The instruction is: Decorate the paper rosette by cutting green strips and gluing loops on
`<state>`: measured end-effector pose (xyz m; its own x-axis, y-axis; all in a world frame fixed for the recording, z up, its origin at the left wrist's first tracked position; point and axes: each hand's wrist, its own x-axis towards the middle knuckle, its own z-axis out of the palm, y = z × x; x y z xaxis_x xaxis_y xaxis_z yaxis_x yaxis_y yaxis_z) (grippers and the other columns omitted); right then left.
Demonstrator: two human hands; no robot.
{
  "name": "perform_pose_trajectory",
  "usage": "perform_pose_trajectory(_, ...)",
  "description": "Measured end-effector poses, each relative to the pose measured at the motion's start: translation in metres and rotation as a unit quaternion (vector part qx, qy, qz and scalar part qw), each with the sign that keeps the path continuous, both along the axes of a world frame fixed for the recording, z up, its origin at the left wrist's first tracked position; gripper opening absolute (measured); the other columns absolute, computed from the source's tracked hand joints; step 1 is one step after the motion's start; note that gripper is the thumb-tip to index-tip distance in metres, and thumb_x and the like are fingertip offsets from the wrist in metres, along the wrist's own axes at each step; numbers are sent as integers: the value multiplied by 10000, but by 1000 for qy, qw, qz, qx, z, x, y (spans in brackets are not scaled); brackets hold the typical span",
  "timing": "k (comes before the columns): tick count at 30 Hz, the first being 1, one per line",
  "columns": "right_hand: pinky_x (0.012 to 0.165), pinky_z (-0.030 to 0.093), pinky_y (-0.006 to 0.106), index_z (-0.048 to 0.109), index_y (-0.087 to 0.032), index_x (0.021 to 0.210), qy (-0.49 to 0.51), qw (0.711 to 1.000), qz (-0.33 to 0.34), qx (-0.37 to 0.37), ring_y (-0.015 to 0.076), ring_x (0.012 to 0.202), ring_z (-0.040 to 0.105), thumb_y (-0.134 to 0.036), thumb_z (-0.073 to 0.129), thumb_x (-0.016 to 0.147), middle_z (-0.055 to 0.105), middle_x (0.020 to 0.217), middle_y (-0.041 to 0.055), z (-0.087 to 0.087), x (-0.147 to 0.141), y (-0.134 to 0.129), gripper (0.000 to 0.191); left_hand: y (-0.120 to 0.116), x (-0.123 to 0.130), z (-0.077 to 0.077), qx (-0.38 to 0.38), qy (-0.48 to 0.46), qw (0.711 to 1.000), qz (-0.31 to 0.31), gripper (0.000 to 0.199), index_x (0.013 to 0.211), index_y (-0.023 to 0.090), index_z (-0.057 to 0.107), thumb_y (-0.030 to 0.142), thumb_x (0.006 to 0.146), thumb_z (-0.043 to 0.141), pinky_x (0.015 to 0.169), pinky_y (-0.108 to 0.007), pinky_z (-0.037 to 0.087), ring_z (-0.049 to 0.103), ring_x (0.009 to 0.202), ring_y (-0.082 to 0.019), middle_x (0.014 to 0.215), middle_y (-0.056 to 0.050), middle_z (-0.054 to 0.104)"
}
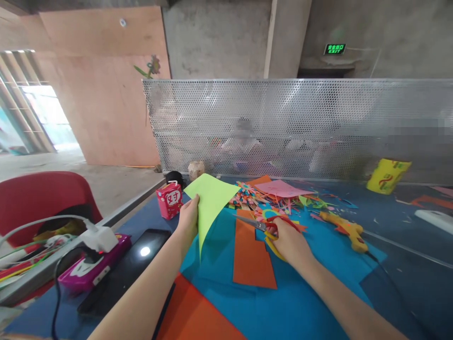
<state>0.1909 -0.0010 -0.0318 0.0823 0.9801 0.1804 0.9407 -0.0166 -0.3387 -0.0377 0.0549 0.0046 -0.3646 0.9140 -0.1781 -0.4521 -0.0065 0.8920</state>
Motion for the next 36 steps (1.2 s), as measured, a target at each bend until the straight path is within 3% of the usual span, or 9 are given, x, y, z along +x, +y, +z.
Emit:
perform_pose_trajectory(6, 581, 379, 228, 517, -184, 882, 37, 999, 16, 11, 184, 800, 606, -198, 447, 764, 655, 844, 62, 0, 6, 2, 137, 0, 0, -2, 13, -4, 1000, -3, 115, 681, 112, 595, 173, 752, 527, 549, -264, 497, 608, 496, -151, 517, -52, 617)
perform_pose_trajectory(11, 675, 405, 214, 471, -145, 962, 55, 997, 18, 47, 151, 843, 592, -232, 430, 791, 626, 958, 100, 24, 21, 16, 196, 0, 0, -1, 19, -13, 1000, -4, 92, 691, 118, 596, 190, 732, 556, 563, -261, 499, 623, 540, -159, 524, -47, 620)
perform_pose_trajectory(14, 673, 403, 237, 501, -140, 907, 28, 998, 41, 41, 187, 846, 591, -261, 527, 732, 631, 921, 113, 33, 24, 30, 215, 0, -2, 0, 24, -24, 999, -6, 112, 671, 125, 590, 189, 744, 535, 571, -264, 499, 623, 545, -157, 534, -45, 623)
perform_pose_trajectory(17, 644, 401, 259, 539, -160, 862, -3, 997, 72, 19, 225, 844, 592, -310, 572, 689, 641, 894, 101, 28, 22, 38, 231, 1, -5, 2, 28, -35, 999, 2, 138, 656, 130, 583, 178, 759, 504, 579, -272, 496, 615, 526, -151, 540, -43, 624)
perform_pose_trajectory(22, 701, 393, 262, 530, -178, 883, -30, 995, 92, 11, 218, 903, 570, -240, 541, 701, 622, 966, 89, 11, 21, 35, 192, 1, -6, 4, 30, -44, 999, 10, 136, 673, 135, 586, 192, 762, 501, 589, -278, 492, 609, 520, -148, 535, -29, 619)
perform_pose_trajectory(31, 599, 365, 266, 509, -195, 905, -93, 993, 65, 39, 227, 787, 592, -267, 469, 742, 638, 833, 67, 10, 11, 28, 183, 2, -5, 1, 49, -48, 998, 11, 147, 660, 138, 571, 218, 757, 495, 590, -274, 485, 605, 517, -140, 533, -12, 615)
perform_pose_trajectory(36, 629, 391, 275, 523, -187, 924, -14, 989, -30, 146, 214, 772, 594, -216, 427, 758, 636, 824, 81, 40, 26, 38, 193, 2, -7, 1, 62, -55, 997, 14, 150, 655, 139, 564, 237, 750, 502, 595, -270, 484, 617, 561, -149, 553, -22, 623)
